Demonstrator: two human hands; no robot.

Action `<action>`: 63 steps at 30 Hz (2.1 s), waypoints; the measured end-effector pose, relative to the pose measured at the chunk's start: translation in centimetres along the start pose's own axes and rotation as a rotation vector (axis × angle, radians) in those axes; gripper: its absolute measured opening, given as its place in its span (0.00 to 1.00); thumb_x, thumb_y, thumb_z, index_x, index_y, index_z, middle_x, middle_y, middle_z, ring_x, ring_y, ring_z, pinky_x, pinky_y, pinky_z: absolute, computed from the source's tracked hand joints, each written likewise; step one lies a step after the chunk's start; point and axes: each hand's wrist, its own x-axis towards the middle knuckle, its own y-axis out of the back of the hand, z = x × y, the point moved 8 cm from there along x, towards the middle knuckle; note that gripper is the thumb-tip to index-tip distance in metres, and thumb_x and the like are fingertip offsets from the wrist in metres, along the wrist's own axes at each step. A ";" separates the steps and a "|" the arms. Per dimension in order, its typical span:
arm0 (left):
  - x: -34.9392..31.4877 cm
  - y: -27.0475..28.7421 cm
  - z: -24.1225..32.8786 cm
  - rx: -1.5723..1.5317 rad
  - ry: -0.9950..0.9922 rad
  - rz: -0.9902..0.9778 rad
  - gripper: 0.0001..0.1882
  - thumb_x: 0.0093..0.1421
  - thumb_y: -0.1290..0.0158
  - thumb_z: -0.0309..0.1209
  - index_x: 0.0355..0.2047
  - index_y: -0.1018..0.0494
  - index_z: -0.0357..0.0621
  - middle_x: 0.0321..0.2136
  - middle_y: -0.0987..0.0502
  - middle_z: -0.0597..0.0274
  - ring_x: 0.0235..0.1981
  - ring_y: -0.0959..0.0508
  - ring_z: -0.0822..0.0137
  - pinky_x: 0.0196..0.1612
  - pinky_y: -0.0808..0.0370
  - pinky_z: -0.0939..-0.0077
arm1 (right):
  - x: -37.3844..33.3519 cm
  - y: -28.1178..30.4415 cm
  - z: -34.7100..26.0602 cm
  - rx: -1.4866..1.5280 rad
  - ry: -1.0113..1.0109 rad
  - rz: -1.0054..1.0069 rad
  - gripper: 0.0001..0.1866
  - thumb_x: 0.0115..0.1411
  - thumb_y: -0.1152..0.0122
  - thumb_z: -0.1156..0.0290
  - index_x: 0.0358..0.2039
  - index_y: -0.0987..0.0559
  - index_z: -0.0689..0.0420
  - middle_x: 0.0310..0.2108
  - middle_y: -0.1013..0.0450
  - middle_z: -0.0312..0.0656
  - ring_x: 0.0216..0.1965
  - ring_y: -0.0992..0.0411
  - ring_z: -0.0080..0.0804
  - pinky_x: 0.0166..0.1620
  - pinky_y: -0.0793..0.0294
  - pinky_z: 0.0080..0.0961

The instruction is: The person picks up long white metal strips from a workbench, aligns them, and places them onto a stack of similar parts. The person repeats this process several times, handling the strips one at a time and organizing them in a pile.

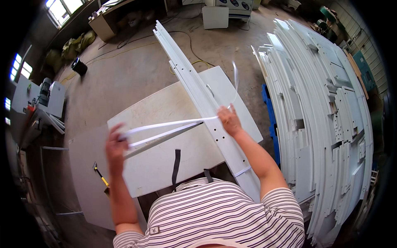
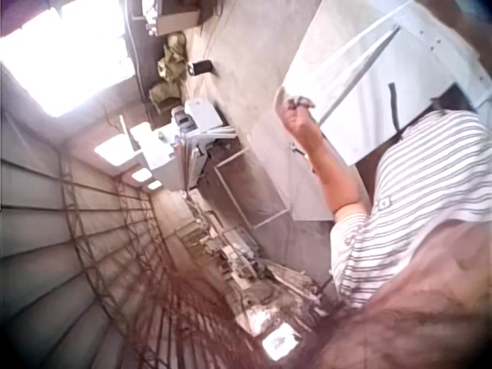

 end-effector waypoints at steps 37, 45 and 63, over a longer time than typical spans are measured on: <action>-6.7 5.4 6.6 -0.179 -0.162 0.289 0.32 0.53 0.50 0.14 0.59 0.42 0.41 0.30 0.38 0.68 0.31 0.34 0.75 0.43 0.33 0.82 | -18.0 -3.8 9.3 0.546 -0.893 0.156 0.24 0.53 0.33 0.57 0.34 0.34 0.63 0.26 0.34 0.49 0.30 0.33 0.44 0.37 0.32 0.39; -2.5 -7.8 -2.0 0.235 -0.085 -0.137 0.26 0.55 0.57 0.13 0.55 0.38 0.43 0.26 0.38 0.69 0.28 0.36 0.76 0.33 0.34 0.82 | -30.7 -5.8 3.2 1.037 -1.114 -0.665 0.39 0.53 0.41 0.37 0.49 0.23 0.62 0.48 0.26 0.51 0.52 0.28 0.42 0.53 0.32 0.32; 4.6 -30.1 -20.0 0.743 -0.202 -0.489 0.25 0.53 0.49 0.23 0.54 0.36 0.44 0.41 0.27 0.48 0.45 0.27 0.51 0.48 0.29 0.60 | -55.7 3.5 -3.2 1.251 -1.610 -0.841 0.39 0.44 0.26 0.50 0.52 0.26 0.62 0.45 0.25 0.45 0.46 0.28 0.34 0.52 0.33 0.31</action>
